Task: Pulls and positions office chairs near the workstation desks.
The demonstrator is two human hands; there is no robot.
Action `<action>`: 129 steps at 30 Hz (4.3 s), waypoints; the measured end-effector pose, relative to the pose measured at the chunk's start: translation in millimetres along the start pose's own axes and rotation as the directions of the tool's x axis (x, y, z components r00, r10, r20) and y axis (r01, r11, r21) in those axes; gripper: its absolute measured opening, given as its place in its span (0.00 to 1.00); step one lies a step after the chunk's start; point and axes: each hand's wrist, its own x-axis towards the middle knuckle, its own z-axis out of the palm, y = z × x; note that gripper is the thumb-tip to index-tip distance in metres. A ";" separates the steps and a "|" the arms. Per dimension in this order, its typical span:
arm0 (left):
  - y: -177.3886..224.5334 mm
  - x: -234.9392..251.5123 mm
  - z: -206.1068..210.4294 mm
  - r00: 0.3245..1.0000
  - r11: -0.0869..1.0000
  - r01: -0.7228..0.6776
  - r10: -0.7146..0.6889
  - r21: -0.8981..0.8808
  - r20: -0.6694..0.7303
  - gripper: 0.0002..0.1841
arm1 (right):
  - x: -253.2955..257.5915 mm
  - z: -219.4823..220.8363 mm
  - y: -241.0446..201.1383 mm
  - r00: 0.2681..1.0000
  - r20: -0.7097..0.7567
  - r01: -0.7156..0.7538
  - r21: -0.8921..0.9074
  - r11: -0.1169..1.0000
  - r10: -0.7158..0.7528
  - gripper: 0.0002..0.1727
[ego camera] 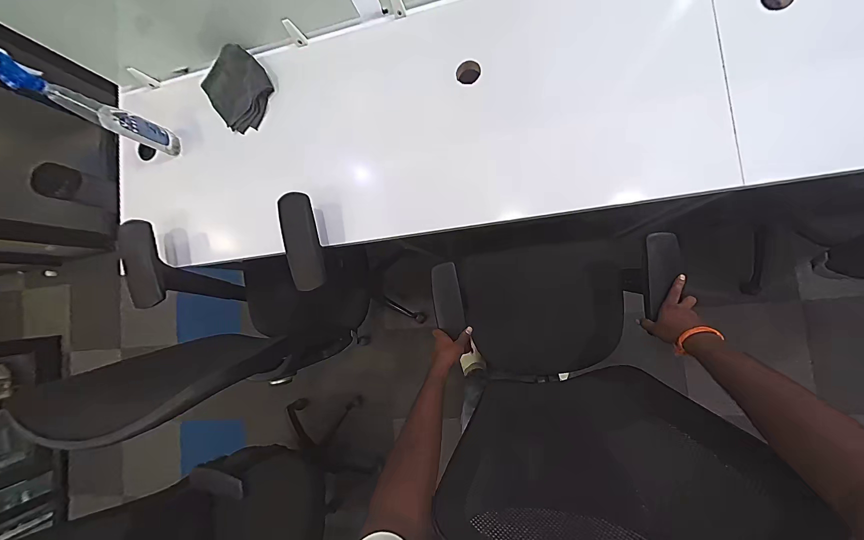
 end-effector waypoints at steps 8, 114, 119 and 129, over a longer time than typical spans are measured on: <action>-19.1 71.6 -34.2 0.967 0.568 0.183 0.043 -0.802 0.251 0.34 | -86.9 -25.3 -100.0 0.987 0.050 0.161 -0.379 0.911 -0.154 0.46; 308.5 -98.2 307.0 0.941 0.986 -0.162 0.139 0.047 0.309 0.21 | 214.0 60.3 21.0 0.866 -0.186 0.107 0.976 -0.192 -0.465 0.42; 318.3 -91.6 298.8 0.935 0.994 -0.112 0.102 0.010 0.341 0.14 | 264.7 38.9 -43.6 0.745 -0.339 0.170 0.929 -0.328 -0.574 0.31; 313.5 -96.4 302.9 0.931 0.998 -0.066 0.070 -0.023 0.357 0.13 | 253.0 55.8 -37.6 0.652 -0.271 0.178 0.963 -0.204 -0.708 0.32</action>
